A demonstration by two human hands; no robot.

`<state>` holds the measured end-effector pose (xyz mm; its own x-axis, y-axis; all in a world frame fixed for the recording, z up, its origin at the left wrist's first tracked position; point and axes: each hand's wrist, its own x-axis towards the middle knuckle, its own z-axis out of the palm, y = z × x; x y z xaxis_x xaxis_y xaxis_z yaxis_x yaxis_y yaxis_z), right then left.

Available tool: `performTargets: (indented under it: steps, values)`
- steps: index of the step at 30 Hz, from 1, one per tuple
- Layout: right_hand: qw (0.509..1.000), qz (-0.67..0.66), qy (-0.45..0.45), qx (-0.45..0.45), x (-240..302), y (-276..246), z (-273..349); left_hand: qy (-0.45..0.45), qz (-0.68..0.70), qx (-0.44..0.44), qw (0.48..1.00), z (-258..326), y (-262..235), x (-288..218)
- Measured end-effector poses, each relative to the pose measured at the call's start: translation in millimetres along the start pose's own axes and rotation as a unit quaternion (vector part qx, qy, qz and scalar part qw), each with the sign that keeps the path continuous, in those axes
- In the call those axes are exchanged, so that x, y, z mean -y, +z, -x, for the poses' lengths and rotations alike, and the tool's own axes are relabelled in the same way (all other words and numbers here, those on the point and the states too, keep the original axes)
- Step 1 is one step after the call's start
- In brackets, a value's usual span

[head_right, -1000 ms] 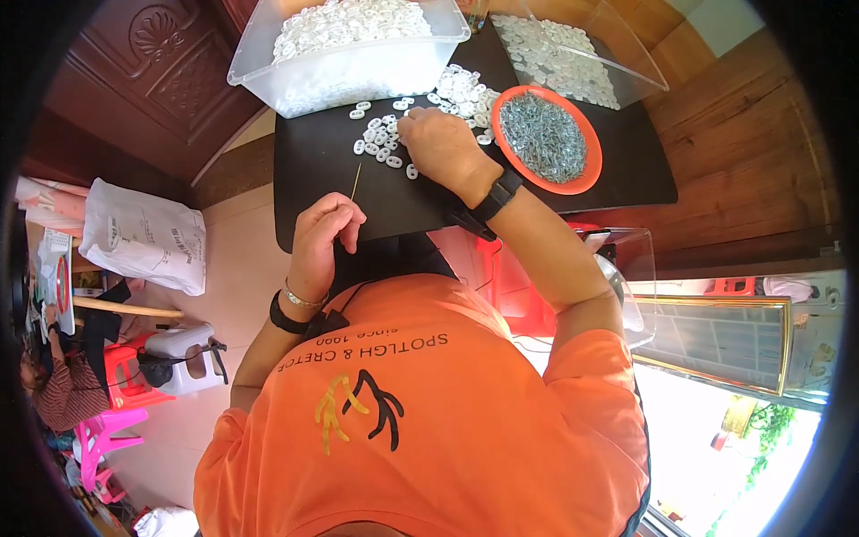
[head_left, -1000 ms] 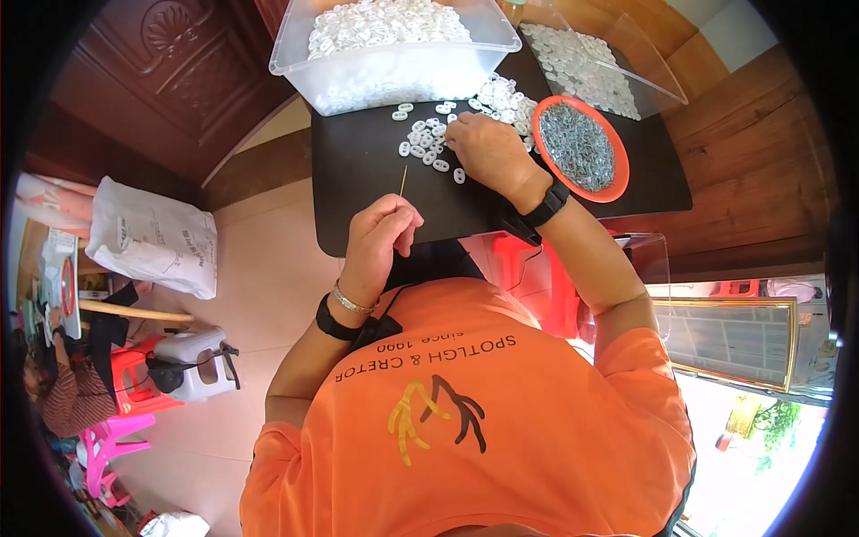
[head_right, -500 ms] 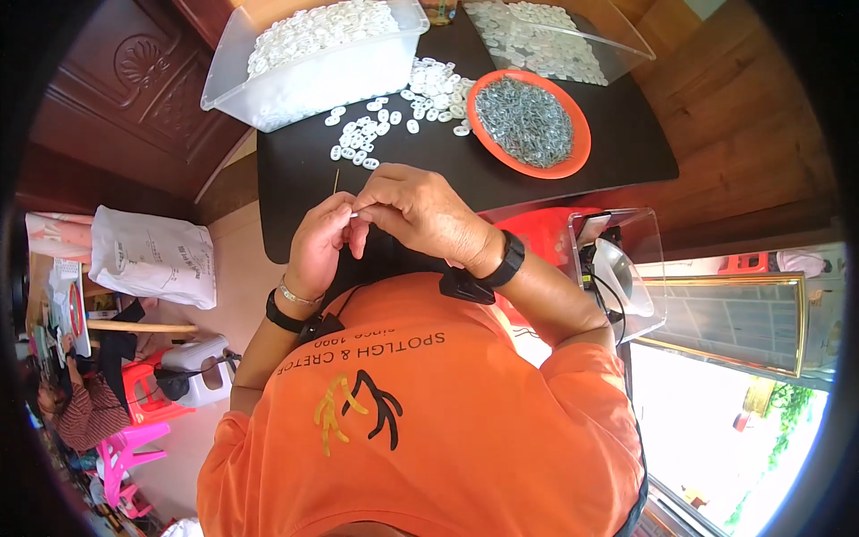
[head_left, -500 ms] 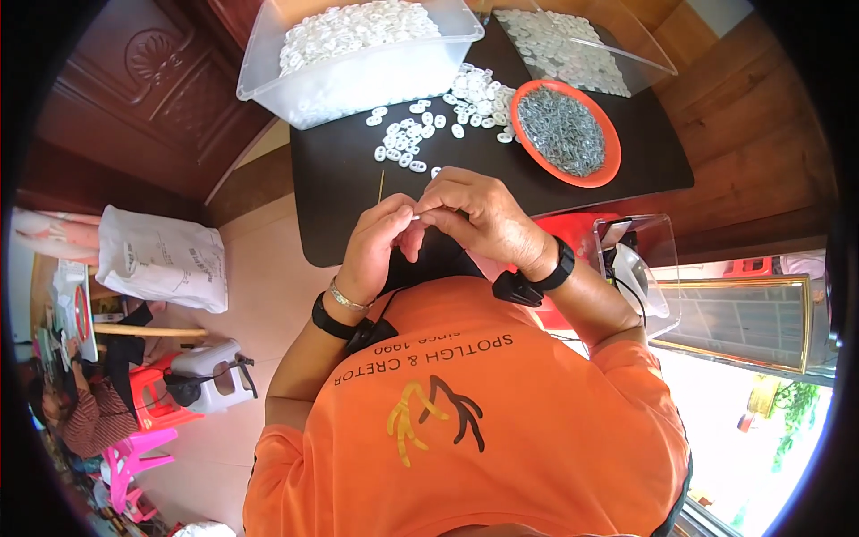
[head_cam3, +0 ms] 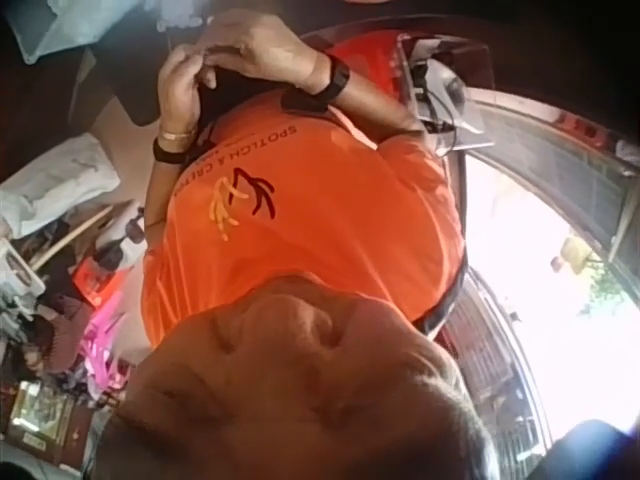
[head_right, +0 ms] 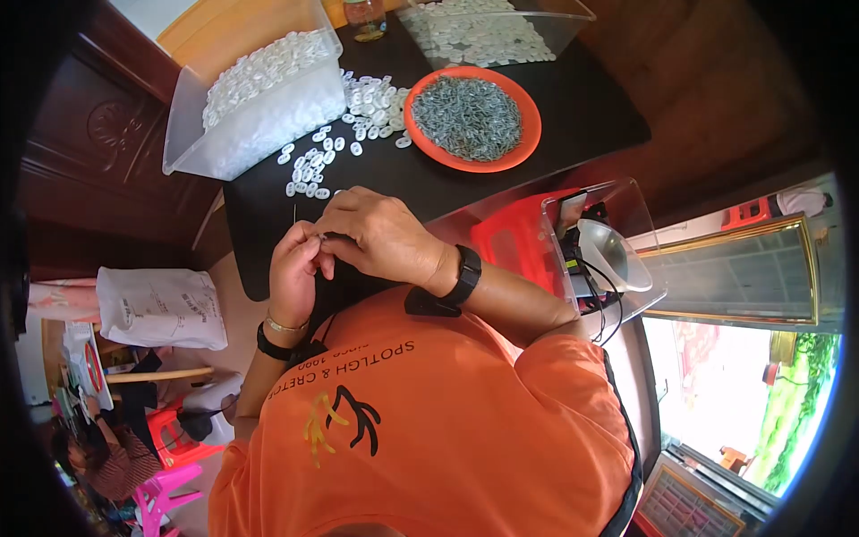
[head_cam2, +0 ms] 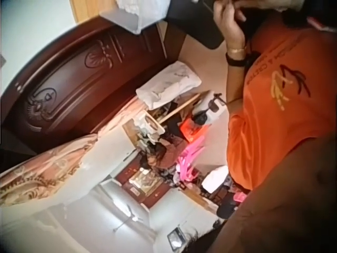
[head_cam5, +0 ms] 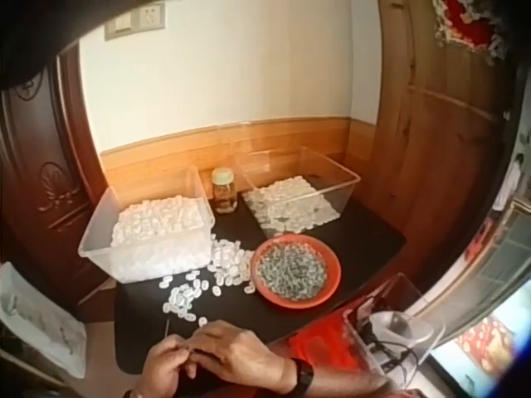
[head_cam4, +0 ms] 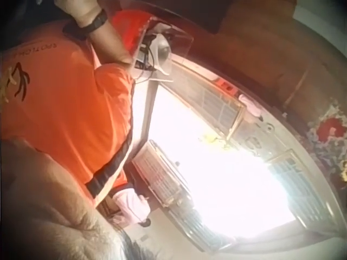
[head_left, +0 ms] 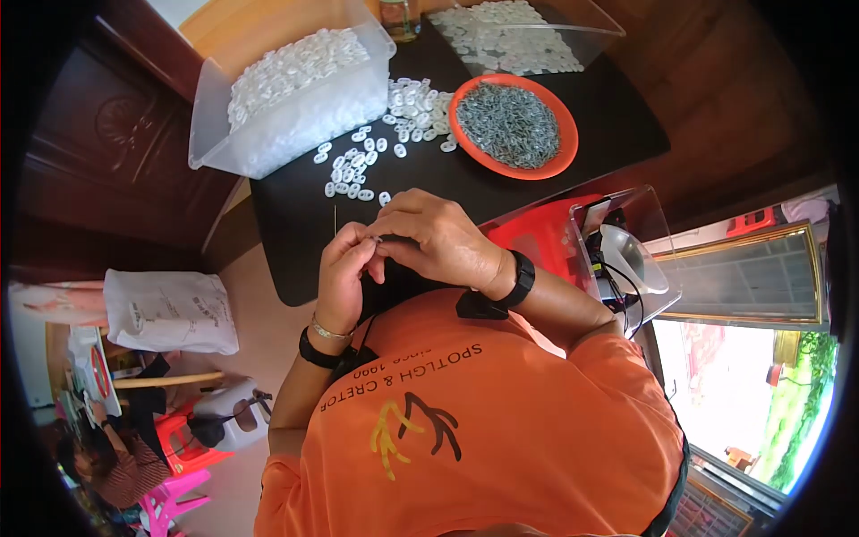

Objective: Assembling small white plastic components by threading them onto a thin rod or wire.

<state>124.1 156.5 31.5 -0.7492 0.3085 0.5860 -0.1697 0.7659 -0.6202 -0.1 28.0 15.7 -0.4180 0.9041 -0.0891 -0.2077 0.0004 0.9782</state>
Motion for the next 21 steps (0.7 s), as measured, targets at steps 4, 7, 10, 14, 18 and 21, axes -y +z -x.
performTargets:
  steps: [4, 7, 10, 14, 18, 21]
  values:
    - [1.000, 0.003, -0.023, 0.012, -1, -12, 1, 0.011, 0.003, 0.000, 1.000, -2, 4, 3]
    - [0.998, 0.059, -0.026, -0.001, -6, -39, -6, 0.019, -0.013, -0.024, 0.999, -5, 2, 2]
    - [0.974, 0.219, 0.001, -0.050, -37, -75, -11, 0.033, -0.009, -0.038, 0.999, -4, -1, 2]
    - [0.917, 0.392, 0.070, -0.008, -81, -108, -10, 0.032, 0.007, -0.028, 0.999, -4, -4, 5]
    - [0.877, 0.472, 0.075, 0.051, -107, -106, -9, 0.031, 0.022, -0.029, 0.999, -5, -3, 8]
    - [0.890, 0.444, 0.100, 0.022, -110, -105, -9, 0.026, 0.005, -0.028, 0.999, -3, -5, 6]
